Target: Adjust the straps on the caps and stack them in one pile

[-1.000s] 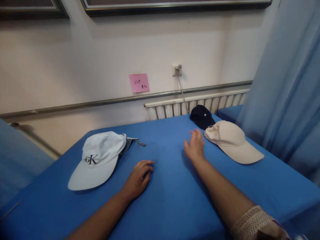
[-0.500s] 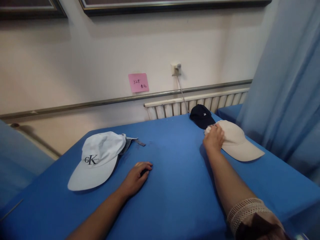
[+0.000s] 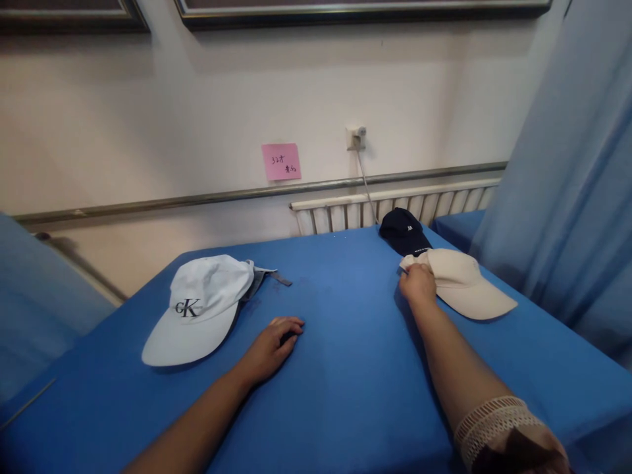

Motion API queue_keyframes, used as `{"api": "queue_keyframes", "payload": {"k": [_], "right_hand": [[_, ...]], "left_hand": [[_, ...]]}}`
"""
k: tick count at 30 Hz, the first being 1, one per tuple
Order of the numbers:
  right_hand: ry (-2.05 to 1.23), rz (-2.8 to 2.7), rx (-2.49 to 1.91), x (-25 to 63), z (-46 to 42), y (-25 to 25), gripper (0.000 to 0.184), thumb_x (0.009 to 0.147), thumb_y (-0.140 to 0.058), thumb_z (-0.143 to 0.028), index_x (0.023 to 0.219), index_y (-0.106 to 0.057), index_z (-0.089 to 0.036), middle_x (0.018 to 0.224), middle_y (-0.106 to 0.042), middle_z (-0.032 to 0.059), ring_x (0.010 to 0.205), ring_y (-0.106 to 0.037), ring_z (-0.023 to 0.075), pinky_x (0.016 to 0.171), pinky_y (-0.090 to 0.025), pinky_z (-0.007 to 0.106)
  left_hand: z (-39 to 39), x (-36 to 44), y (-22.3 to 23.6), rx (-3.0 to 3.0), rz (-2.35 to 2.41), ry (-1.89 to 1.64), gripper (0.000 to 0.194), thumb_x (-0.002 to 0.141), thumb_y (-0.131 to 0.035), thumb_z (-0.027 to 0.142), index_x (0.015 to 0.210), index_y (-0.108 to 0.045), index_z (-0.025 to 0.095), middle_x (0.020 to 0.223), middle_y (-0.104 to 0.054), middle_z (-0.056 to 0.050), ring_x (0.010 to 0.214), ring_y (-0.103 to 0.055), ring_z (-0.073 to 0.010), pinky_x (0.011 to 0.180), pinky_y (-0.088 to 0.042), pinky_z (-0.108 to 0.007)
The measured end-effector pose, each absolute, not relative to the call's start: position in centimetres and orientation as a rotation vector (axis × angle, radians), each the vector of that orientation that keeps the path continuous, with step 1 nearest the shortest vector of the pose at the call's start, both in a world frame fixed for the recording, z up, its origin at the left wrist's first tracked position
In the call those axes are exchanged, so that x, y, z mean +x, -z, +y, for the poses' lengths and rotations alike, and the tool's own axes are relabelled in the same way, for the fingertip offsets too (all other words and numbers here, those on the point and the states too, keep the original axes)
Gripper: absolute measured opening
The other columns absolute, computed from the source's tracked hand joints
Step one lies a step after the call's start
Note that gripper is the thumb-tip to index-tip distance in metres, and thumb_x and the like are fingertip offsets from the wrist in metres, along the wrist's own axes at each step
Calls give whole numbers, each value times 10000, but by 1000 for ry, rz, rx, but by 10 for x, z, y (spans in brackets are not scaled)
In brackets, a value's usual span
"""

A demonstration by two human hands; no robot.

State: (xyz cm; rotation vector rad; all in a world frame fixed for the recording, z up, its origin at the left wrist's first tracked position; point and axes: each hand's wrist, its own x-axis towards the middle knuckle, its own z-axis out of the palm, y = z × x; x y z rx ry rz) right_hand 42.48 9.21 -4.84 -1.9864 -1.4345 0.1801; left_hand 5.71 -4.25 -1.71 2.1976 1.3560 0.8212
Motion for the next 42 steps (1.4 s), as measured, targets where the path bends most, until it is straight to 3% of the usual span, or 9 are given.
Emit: {"api": "queue_keyframes", "payload": {"k": [4, 9, 18, 25, 35, 42], "right_hand": [[-464, -1561, -1504, 387, 70, 36, 255, 812, -553, -425, 725, -604, -191, 683, -608, 28, 664, -572, 187, 675, -449, 296], [-910, -1750, -944, 331, 40, 38, 328, 837, -536, -433, 615, -503, -193, 587, -491, -24, 575, -464, 126, 561, -379, 233], [-975, -1865, -1014, 305, 42, 64, 306, 798, -580, -383, 577, -506, -186, 544, -466, -48, 515, -392, 93, 499, -303, 211], [-983, -1898, -983, 305, 39, 61, 291, 805, -577, -375, 593, -511, -186, 566, -480, -42, 533, -406, 98, 505, -318, 209], [-1022, -1885, -914, 302, 32, 55, 233, 823, -569, -337, 652, -564, -179, 616, -531, -28, 558, -454, 104, 532, -356, 213], [-1020, -1826, -963, 298, 32, 56, 223, 806, -581, -334, 643, -560, -182, 587, -529, -33, 537, -454, 103, 522, -355, 217]], "left_hand": [[-43, 57, 22, 2213, 1396, -813, 246, 818, -547, 149, 1016, -665, 234, 1071, -693, -54, 1037, -609, -224, 966, -454, -415], [-43, 54, 25, 2147, 1527, -893, 368, 850, -523, 159, 1214, -554, 203, 1180, -641, -79, 1059, -613, -212, 949, -493, -400], [-52, 78, 19, 2399, 1397, -897, 285, 879, -499, 139, 1151, -546, 211, 1153, -632, -71, 1080, -572, -214, 974, -447, -399], [-49, 112, 23, 2407, 1491, -863, 348, 801, -648, 213, 1123, -517, 189, 1092, -609, -87, 1012, -568, -245, 897, -480, -407], [-45, 115, 28, 2420, 1528, -938, 83, 802, -618, 157, 839, -550, 186, 1134, -585, -92, 1059, -555, -254, 929, -460, -429], [-42, 109, 22, 2201, 1247, -998, 73, 816, -591, 134, 805, -545, 189, 1135, -581, -75, 1067, -548, -212, 945, -433, -370]]}}
